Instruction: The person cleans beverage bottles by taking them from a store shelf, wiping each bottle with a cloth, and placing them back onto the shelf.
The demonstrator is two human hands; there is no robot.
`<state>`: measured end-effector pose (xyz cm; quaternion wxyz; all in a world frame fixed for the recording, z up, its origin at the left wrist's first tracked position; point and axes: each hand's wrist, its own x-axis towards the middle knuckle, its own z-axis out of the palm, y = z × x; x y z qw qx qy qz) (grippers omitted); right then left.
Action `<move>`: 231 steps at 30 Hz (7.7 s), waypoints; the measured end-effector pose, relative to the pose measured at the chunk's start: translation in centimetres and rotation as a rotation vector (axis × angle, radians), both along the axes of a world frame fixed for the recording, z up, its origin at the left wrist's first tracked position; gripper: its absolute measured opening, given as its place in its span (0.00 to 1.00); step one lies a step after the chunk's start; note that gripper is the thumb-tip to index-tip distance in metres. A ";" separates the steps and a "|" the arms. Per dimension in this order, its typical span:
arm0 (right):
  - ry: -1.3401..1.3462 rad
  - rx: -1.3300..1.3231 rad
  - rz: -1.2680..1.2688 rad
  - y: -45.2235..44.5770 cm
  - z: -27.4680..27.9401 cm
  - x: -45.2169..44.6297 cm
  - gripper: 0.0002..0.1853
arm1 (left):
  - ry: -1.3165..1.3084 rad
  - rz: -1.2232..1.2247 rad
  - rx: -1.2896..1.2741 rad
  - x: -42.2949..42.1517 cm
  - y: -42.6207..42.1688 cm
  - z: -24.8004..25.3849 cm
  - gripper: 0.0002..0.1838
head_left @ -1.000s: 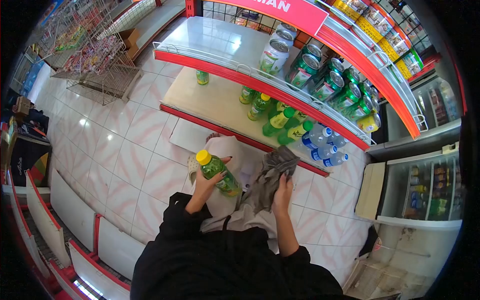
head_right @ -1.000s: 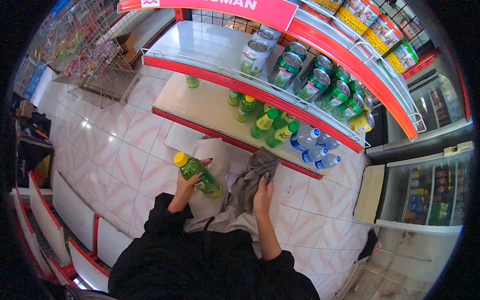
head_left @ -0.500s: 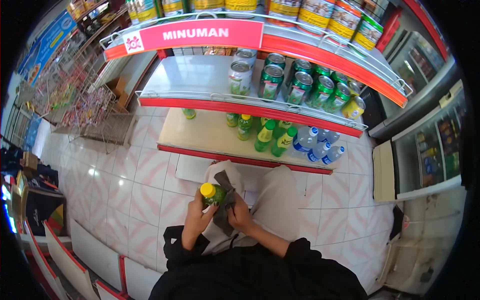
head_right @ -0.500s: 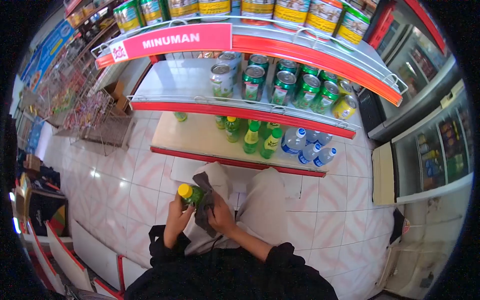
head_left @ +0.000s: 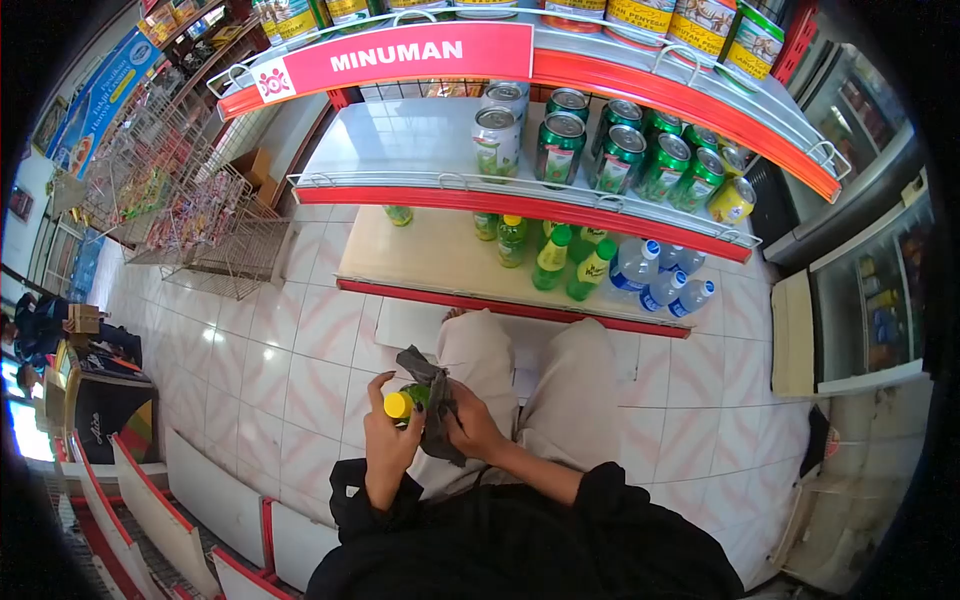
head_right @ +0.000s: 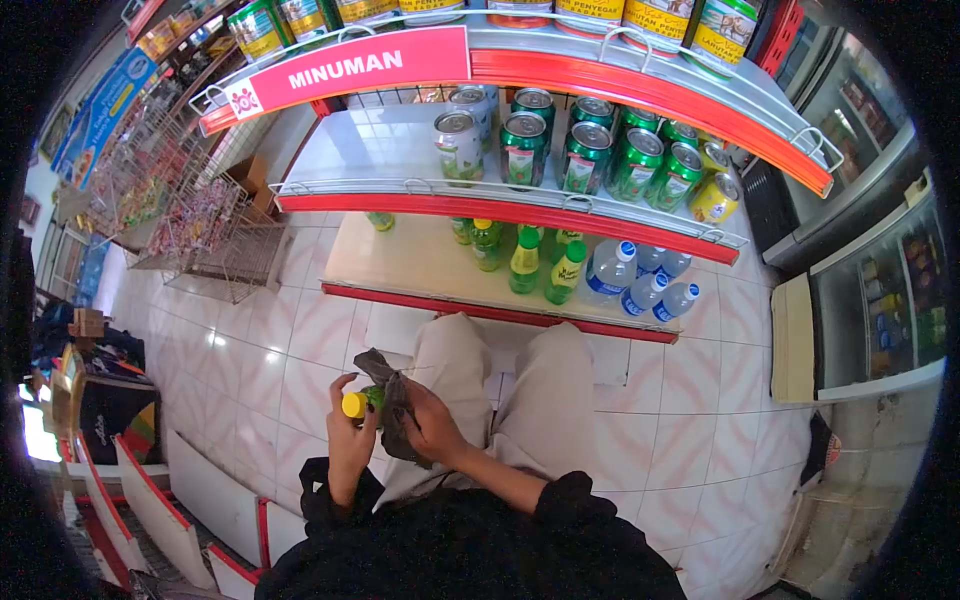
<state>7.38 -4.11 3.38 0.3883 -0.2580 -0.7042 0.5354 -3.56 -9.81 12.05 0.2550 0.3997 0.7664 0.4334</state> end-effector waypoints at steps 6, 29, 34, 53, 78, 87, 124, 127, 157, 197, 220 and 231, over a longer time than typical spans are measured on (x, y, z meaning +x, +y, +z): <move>-0.136 -0.194 0.088 0.3 -4.5 0.9 0.22 | 0.100 -0.147 -0.121 -1.5 0.5 -0.8 0.13; 0.037 0.234 0.050 1.3 1.1 -2.1 0.29 | -0.798 -0.036 0.144 -2.8 -0.8 -8.2 0.29; 0.105 0.114 0.051 0.6 -0.2 -1.2 0.27 | -0.604 -0.069 0.272 -1.4 0.3 -5.6 0.28; -0.373 0.426 0.127 1.6 -6.4 2.4 0.26 | -0.974 0.137 0.539 -3.5 0.8 -6.7 0.26; -0.156 0.286 0.079 3.3 5.3 -0.9 0.20 | -0.775 0.030 0.431 0.6 0.3 -6.8 0.48; -0.183 0.152 0.011 2.7 8.3 -1.6 0.14 | -0.829 0.093 0.345 1.7 -1.1 -7.9 0.49; -0.185 -0.201 -0.058 0.1 -3.1 3.6 0.15 | -0.452 -0.033 0.363 0.1 1.7 -4.6 0.25; -0.183 -0.111 -0.086 -0.3 -1.5 3.7 0.16 | -0.258 -0.067 0.393 -0.5 1.7 -3.6 0.21; -0.199 -0.237 0.116 2.2 -6.4 1.6 0.10 | -0.240 0.034 0.521 0.0 2.0 -5.4 0.10; 0.063 -0.389 -0.276 -0.2 -0.1 8.7 0.18 | -1.582 0.438 0.586 0.7 2.6 -8.2 0.06; 0.803 -1.259 -0.008 0.9 -10.6 13.9 0.20 | -1.143 -0.237 0.495 3.5 2.2 -3.7 0.18; 0.101 -0.767 -0.684 2.3 -6.1 12.8 0.16 | -0.517 -0.438 0.209 6.5 1.8 -3.5 0.20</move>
